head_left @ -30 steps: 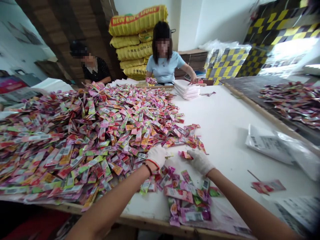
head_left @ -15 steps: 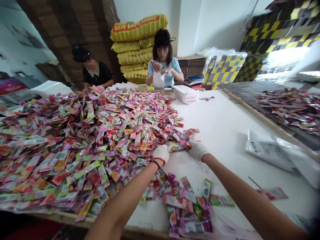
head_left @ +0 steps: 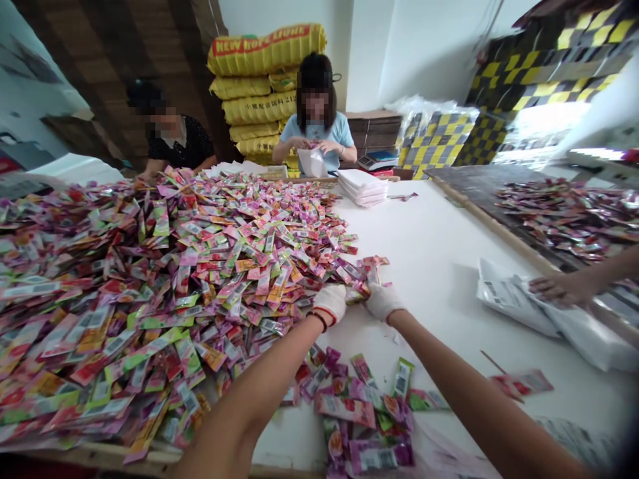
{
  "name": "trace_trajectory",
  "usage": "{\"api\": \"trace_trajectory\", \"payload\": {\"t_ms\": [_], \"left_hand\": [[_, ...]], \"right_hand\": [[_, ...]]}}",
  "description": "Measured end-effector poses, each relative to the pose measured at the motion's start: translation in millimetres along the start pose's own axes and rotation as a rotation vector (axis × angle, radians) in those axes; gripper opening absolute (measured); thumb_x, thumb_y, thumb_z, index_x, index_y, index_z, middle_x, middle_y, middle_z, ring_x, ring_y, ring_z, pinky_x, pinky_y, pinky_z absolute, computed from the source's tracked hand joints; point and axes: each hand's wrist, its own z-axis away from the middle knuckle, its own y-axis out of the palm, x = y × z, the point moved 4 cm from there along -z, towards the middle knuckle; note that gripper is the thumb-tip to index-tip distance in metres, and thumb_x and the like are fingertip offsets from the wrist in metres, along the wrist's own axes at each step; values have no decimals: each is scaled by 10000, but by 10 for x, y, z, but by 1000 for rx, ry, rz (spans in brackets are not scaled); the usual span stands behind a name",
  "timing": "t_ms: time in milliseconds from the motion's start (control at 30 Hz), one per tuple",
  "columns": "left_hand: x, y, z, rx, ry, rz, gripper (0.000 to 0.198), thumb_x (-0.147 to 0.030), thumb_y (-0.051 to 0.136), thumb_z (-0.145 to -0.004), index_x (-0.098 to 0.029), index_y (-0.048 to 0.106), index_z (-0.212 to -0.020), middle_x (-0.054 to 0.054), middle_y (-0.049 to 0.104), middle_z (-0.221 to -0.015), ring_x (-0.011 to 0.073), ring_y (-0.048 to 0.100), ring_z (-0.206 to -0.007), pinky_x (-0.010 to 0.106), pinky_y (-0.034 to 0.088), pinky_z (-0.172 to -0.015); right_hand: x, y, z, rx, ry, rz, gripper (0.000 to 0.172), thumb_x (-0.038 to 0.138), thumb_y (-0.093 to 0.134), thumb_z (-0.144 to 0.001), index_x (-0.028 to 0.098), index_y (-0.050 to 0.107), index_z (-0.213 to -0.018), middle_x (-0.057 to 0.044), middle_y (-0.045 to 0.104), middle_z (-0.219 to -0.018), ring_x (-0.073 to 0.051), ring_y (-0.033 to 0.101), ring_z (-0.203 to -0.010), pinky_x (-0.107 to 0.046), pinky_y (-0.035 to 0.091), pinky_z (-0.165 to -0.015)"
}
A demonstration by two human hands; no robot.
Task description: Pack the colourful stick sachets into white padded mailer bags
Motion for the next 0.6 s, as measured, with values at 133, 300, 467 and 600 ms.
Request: {"api": "trace_trajectory", "payload": {"t_ms": [133,300,467,600], "left_hand": [[56,18,227,-38,87,-34,242,-170,458,-835,-148,602,-1028,154,586,-1143,274,545,-1108,410,411,-942],[392,-260,352,-101,-42,149,446,-246,560,-786,-221,495,-1227,69,659,-1043,192,624,-928,267,477,-814],[619,-551,450,-181,-166,569,466,-277,675,-694,-203,581,-1144,22,688,-933,171,630,-832,247,494,-763],[502,-316,872,-24,-191,788,385,-203,694,-649,-154,635,-1025,31,693,-884,162,631,-783,239,504,-705]], "right_hand": [[-71,-42,180,47,-33,-25,101,234,615,-695,166,643,-765,-111,696,-807,-213,627,-735,-272,406,-626],[-216,-357,125,-10,22,-116,174,221,517,-781,186,605,-927,-39,681,-759,-146,604,-634,-221,406,-554],[-170,-331,-239,-103,184,-132,475,360,567,-775,139,466,-1184,-141,661,-988,-221,623,-794,-270,443,-590],[-139,-125,-207,-95,242,-98,494,402,608,-736,118,506,-1127,-191,649,-1003,-284,622,-881,-324,445,-659]]}}
